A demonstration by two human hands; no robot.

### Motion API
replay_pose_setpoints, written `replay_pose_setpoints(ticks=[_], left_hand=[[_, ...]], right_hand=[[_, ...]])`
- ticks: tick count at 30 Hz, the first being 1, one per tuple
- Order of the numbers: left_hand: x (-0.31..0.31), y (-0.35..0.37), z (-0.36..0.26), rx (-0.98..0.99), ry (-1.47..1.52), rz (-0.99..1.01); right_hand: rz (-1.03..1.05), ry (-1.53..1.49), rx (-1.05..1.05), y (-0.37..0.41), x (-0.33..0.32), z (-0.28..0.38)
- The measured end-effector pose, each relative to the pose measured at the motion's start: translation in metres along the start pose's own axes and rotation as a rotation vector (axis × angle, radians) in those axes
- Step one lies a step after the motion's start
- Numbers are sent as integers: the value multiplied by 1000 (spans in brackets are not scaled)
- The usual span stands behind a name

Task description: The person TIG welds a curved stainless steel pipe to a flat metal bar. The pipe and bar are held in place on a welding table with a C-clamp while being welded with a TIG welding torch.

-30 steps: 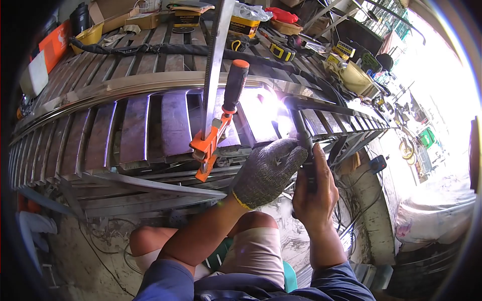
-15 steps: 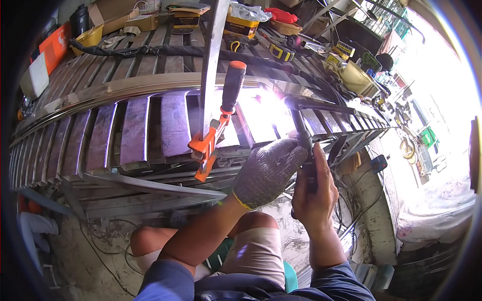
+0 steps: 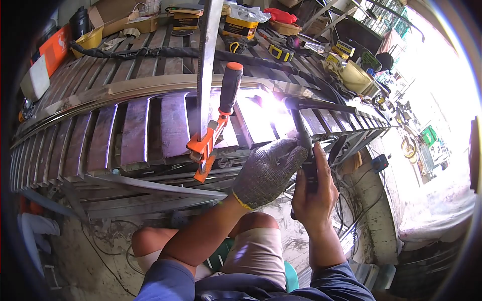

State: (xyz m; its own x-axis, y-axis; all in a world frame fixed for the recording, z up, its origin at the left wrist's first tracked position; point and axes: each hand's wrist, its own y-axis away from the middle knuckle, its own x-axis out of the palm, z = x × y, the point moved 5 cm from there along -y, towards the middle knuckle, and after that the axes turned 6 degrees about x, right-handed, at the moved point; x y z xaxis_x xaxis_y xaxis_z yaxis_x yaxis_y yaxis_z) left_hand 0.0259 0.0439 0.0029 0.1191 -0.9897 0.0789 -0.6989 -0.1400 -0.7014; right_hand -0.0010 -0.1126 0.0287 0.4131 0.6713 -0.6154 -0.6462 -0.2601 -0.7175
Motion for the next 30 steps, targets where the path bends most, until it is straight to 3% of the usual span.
replay_pose_setpoints(ticks=[6,14,20,23,30], left_hand=[[3,0,6,-123,122,67],[3,2,4,-95,104,4],[3,0,4,-111,102,49],[3,0,6,-123,125,55],[4,2,8,-174,121,88]], right_hand=[[-60,-33,19,2,1,0],[-9,3,-10,2,1,-4],[-15,-72,132,5,1,-4],[-7,-47,108,6,2,-6],[-119,-133,164,16,4,-11]])
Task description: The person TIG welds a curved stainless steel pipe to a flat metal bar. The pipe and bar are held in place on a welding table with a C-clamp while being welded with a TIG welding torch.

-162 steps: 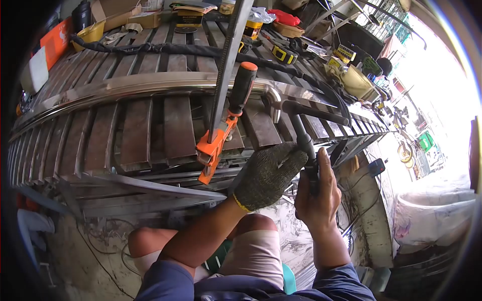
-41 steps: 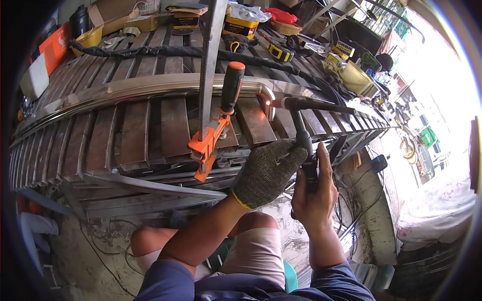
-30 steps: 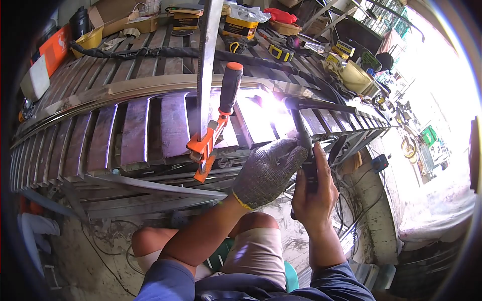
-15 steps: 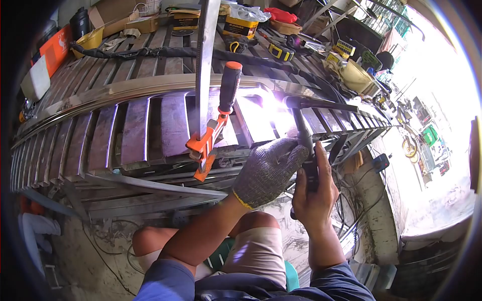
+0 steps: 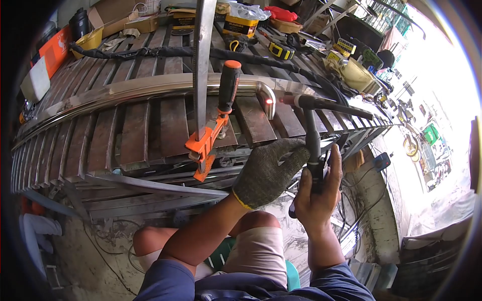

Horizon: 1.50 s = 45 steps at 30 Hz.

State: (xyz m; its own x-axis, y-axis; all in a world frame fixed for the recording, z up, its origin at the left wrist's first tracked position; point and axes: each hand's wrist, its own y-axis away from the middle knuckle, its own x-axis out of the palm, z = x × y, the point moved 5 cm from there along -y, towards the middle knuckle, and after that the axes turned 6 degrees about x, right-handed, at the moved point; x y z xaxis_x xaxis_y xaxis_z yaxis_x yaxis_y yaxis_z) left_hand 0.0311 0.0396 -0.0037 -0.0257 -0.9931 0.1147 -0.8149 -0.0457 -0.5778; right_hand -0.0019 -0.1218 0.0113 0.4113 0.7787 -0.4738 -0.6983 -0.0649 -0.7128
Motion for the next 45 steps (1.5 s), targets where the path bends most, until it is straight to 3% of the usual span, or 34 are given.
replay_pose_setpoints(ticks=[3,6,7,16,22,28,29,34,36,45], left_hand=[[0,-1,0,2,-8,14],[-1,-2,-5,-4,-27,20],[-1,-3,-6,-5,-35,20],[2,-1,-4,40,-40,-12],[1,0,-1,71,-83,-21],[-2,11,-12,141,-143,30],[-4,17,-18,179,-208,43],[-17,46,-53,416,-543,110],[-23,54,-59,387,-561,131],[-65,90,-87,520,-822,151]], right_hand=[[-39,84,-102,-3,-2,-4],[45,19,-26,-5,-2,5],[19,54,-115,-7,-1,12],[17,12,-76,-6,-1,9],[-32,96,-183,-5,2,10],[-16,-44,-28,6,1,-5],[-80,45,-188,0,-1,0],[-31,-130,66,8,-8,-23],[-32,-194,98,10,-10,-24],[-170,-300,19,29,-4,-50]])
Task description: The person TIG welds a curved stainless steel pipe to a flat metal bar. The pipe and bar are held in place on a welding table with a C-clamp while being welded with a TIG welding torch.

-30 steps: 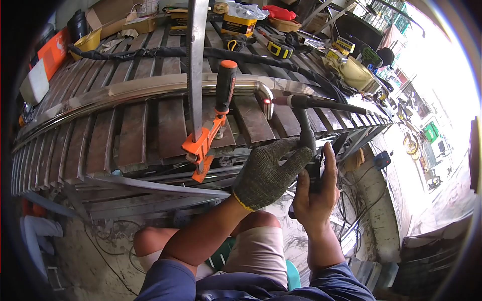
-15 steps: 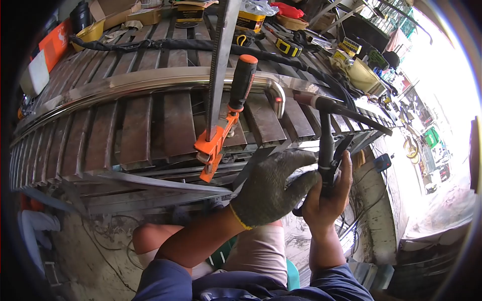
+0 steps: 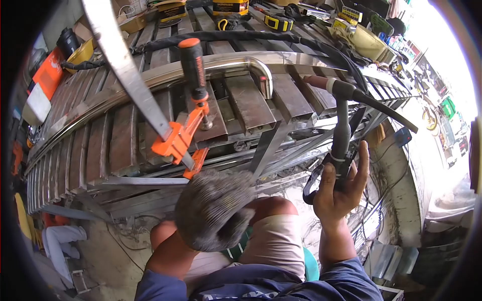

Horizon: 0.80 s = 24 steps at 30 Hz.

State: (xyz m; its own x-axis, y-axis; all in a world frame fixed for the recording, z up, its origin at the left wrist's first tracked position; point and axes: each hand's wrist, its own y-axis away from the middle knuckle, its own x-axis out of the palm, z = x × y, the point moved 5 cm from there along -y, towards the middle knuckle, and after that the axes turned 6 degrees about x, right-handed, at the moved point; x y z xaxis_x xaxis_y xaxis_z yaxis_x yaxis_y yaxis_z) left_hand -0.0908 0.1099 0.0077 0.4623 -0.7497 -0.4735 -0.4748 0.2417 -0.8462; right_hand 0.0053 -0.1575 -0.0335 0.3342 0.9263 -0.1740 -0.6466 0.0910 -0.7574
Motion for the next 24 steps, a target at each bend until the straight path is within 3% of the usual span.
replay_pose_setpoints(ticks=[4,7,10,12,15,18,22,24], left_hand=[[-27,44,-9,34,-278,89],[-58,61,-8,-22,-288,-26],[-82,66,9,14,-393,-289],[-102,51,20,55,-538,-301],[-136,33,45,-102,-702,-439],[-168,-2,65,-185,-1044,-272],[-238,11,131,-391,-980,-89],[-243,20,157,-169,-1352,338]], right_hand=[[-6,-65,100,-7,-3,-7],[-38,-74,114,-16,-9,-12],[-51,-62,138,-29,-12,-16],[-72,-71,144,-41,-10,-21],[-134,-51,100,-62,-2,-16],[-184,-50,91,-79,6,-21],[-261,8,63,-101,16,-26],[-271,-37,89,-108,21,-32]])
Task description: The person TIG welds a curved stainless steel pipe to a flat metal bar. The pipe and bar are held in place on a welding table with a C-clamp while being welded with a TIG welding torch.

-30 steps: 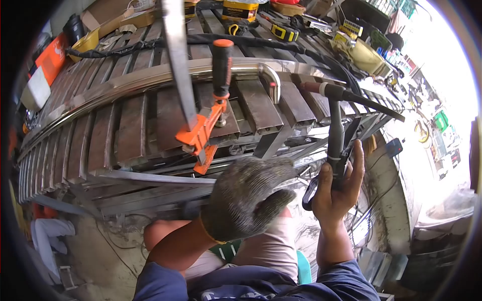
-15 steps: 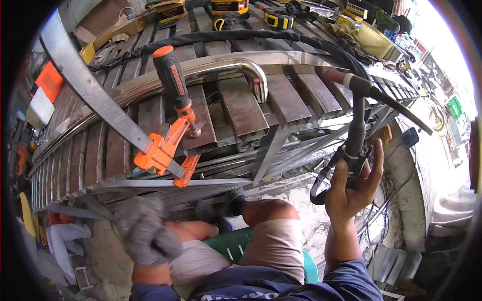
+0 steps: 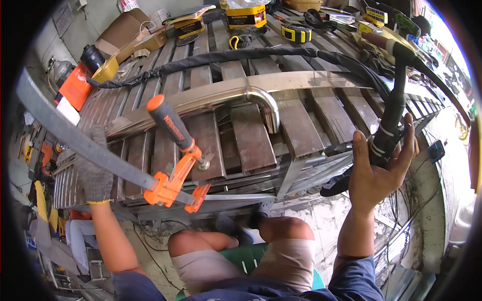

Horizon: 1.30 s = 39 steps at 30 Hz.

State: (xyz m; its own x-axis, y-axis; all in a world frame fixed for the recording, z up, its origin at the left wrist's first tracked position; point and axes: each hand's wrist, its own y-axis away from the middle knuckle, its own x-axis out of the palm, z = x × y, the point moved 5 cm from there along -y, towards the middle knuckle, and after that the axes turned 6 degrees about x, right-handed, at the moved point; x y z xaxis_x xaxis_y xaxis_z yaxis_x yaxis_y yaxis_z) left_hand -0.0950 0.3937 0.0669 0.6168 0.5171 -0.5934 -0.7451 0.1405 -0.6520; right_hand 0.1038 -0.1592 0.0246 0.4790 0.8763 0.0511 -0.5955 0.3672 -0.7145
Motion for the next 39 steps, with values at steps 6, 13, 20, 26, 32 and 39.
replay_pose_setpoints(ticks=[6,13,20,26,32,39], left_hand=[[8,-23,-16,25,32,71],[-9,-31,-39,-195,361,118],[-21,-45,-49,-153,351,21],[-15,-41,-39,-81,397,296],[-18,15,40,-153,433,300],[-9,51,64,-284,491,192]], right_hand=[[25,-60,84,0,13,-13],[93,14,-18,-7,13,-12],[218,-6,212,-16,11,-15],[154,224,97,-29,8,-50],[223,349,228,-44,0,-55],[308,723,236,-55,-10,-28]])
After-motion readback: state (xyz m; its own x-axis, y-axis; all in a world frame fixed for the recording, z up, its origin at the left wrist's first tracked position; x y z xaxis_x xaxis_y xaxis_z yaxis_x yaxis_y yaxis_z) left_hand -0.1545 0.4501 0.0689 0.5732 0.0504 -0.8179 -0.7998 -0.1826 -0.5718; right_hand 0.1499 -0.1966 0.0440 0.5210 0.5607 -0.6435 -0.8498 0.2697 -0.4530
